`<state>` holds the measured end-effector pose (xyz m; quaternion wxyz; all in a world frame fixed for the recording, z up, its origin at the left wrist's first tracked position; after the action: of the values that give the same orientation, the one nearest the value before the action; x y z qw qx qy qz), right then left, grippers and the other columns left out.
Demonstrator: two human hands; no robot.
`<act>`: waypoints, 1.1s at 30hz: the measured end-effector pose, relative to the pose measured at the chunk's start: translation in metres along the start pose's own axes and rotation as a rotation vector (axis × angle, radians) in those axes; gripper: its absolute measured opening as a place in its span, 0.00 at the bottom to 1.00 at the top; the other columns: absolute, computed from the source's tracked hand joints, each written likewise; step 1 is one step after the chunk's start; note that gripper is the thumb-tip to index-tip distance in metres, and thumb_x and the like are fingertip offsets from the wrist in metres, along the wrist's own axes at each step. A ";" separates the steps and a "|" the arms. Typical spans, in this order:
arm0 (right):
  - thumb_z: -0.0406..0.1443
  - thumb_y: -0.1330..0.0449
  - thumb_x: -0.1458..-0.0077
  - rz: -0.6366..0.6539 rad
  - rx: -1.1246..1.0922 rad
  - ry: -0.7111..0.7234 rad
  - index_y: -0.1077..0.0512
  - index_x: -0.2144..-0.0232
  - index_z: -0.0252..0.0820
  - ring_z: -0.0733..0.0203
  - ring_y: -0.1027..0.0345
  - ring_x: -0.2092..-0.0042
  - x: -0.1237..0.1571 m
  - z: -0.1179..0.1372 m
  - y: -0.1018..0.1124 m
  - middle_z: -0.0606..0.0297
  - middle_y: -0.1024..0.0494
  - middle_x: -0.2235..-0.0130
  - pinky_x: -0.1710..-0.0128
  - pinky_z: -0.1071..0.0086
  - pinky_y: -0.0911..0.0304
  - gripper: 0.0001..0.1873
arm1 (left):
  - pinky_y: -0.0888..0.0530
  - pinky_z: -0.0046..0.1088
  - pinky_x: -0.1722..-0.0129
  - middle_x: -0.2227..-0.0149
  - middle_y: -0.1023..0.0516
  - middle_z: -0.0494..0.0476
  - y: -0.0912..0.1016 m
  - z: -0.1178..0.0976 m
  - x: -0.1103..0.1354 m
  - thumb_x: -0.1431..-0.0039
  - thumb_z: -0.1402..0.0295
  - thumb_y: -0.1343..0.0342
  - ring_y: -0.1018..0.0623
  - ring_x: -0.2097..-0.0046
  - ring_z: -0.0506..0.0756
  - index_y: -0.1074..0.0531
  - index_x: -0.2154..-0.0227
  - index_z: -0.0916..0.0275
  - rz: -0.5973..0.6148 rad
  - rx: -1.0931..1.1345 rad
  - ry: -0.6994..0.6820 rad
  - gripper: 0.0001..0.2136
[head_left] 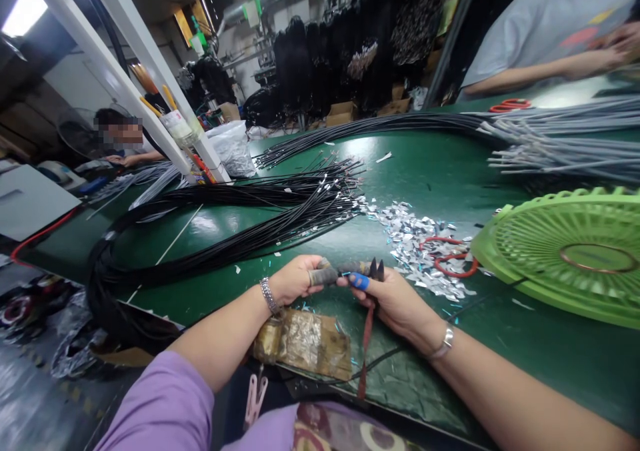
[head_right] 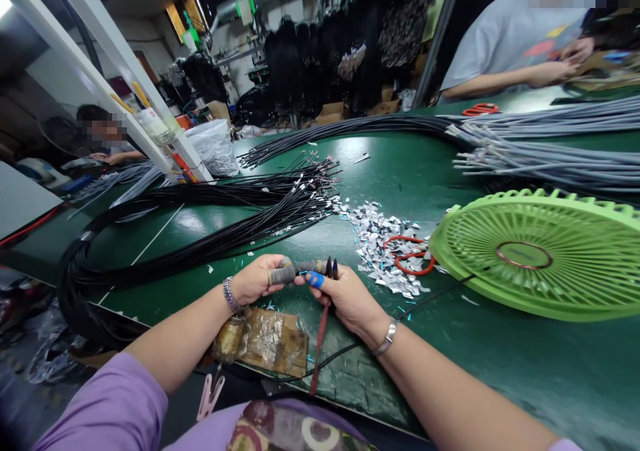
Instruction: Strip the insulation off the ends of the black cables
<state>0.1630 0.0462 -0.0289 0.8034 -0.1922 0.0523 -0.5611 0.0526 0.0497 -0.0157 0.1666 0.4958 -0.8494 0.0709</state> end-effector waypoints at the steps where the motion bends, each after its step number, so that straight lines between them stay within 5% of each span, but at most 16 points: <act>1: 0.48 0.30 0.66 0.007 -0.013 -0.009 0.26 0.82 0.36 0.72 0.53 0.82 0.000 -0.001 -0.001 0.72 0.38 0.85 0.83 0.72 0.61 0.20 | 0.54 0.20 0.86 0.88 0.42 0.41 0.000 0.000 0.000 0.60 0.48 0.40 0.49 0.86 0.42 0.35 0.76 0.64 -0.002 -0.003 0.001 0.22; 19: 0.39 0.31 0.66 0.076 -0.181 -0.152 0.29 0.78 0.38 0.72 0.49 0.80 0.003 -0.011 -0.007 0.66 0.27 0.78 0.83 0.75 0.56 0.14 | 0.43 0.22 0.78 0.82 0.39 0.46 0.002 -0.017 0.000 0.53 0.47 0.43 0.41 0.78 0.45 0.35 0.79 0.65 -0.005 -0.368 -0.331 0.22; 25: 0.41 0.34 0.63 0.080 0.074 -0.072 0.32 0.75 0.40 0.71 0.49 0.80 0.003 -0.002 -0.003 0.67 0.27 0.79 0.82 0.74 0.54 0.14 | 0.42 0.22 0.76 0.80 0.38 0.47 -0.001 -0.020 0.003 0.48 0.54 0.46 0.41 0.75 0.46 0.33 0.77 0.66 0.014 -0.512 -0.354 0.17; 29: 0.41 0.35 0.61 0.083 0.373 0.068 0.33 0.75 0.42 0.65 0.40 0.76 0.002 0.007 -0.003 0.69 0.28 0.78 0.76 0.72 0.44 0.12 | 0.43 0.22 0.75 0.80 0.36 0.47 0.001 -0.017 0.003 0.47 0.58 0.46 0.40 0.75 0.46 0.32 0.77 0.66 -0.035 -0.623 -0.348 0.14; 33: 0.44 0.39 0.54 -0.039 0.594 0.236 0.33 0.76 0.44 0.61 0.36 0.72 -0.001 0.017 0.007 0.68 0.29 0.77 0.71 0.68 0.39 0.11 | 0.46 0.22 0.79 0.83 0.40 0.44 0.004 -0.013 -0.001 0.52 0.50 0.43 0.43 0.79 0.45 0.36 0.79 0.64 -0.076 -0.416 -0.253 0.20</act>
<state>0.1742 0.0534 -0.0159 0.8019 0.1163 -0.0245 -0.5855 0.0522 0.0566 -0.0041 0.1598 0.4874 -0.8405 -0.1744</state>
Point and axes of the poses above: each hand's wrist, its own x-axis away from the middle knuckle, its own y-axis out of the back of the hand, z = x × y, the point moved 8 cm from there along -x, towards the middle knuckle
